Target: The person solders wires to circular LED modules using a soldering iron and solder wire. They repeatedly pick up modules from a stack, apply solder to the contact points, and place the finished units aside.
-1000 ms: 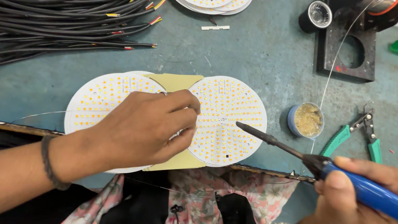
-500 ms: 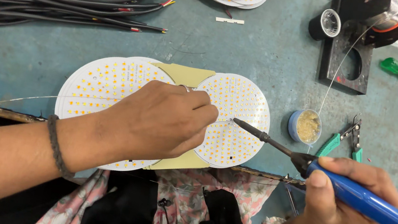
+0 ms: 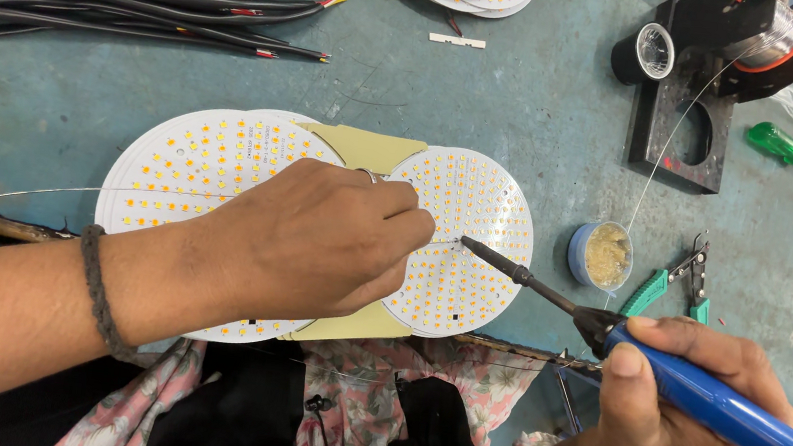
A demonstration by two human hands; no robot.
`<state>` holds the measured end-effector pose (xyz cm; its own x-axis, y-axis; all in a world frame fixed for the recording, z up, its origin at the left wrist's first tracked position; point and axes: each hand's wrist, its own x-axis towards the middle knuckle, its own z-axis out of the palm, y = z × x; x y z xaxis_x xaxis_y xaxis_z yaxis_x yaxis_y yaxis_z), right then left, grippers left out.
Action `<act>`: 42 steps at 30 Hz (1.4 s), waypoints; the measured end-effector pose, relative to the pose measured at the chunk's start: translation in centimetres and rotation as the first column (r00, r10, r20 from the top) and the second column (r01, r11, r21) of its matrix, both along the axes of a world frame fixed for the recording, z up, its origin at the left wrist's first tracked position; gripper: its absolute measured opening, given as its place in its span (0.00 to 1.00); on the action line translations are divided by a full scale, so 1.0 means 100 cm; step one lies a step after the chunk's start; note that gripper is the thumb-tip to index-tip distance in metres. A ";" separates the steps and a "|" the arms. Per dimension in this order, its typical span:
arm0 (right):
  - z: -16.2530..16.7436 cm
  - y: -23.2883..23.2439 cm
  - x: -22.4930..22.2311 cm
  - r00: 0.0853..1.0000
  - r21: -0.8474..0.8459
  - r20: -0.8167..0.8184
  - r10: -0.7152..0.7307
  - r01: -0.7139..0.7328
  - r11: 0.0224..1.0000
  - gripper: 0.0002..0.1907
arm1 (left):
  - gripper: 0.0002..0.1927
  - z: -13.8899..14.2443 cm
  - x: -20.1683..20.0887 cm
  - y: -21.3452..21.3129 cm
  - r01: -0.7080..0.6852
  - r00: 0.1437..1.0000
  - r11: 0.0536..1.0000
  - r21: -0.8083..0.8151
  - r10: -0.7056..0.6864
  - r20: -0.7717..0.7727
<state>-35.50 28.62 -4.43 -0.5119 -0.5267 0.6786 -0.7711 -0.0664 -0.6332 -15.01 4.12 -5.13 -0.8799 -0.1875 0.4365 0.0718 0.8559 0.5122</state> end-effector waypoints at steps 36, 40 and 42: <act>0.014 -0.002 -0.007 0.997 0.030 -0.075 -0.003 0.005 1.000 0.28 | 0.07 0.003 -0.007 0.000 0.056 0.995 0.998 0.005 -0.057 0.078; 0.019 -0.003 -0.005 0.999 0.088 -0.040 -0.027 0.030 0.996 0.23 | 0.08 0.003 -0.007 0.000 0.055 0.995 0.998 0.002 -0.055 0.082; 0.018 -0.003 -0.004 0.999 0.079 -0.034 -0.013 0.016 0.997 0.23 | 0.08 0.003 -0.007 0.000 0.054 0.994 0.999 0.003 -0.054 0.090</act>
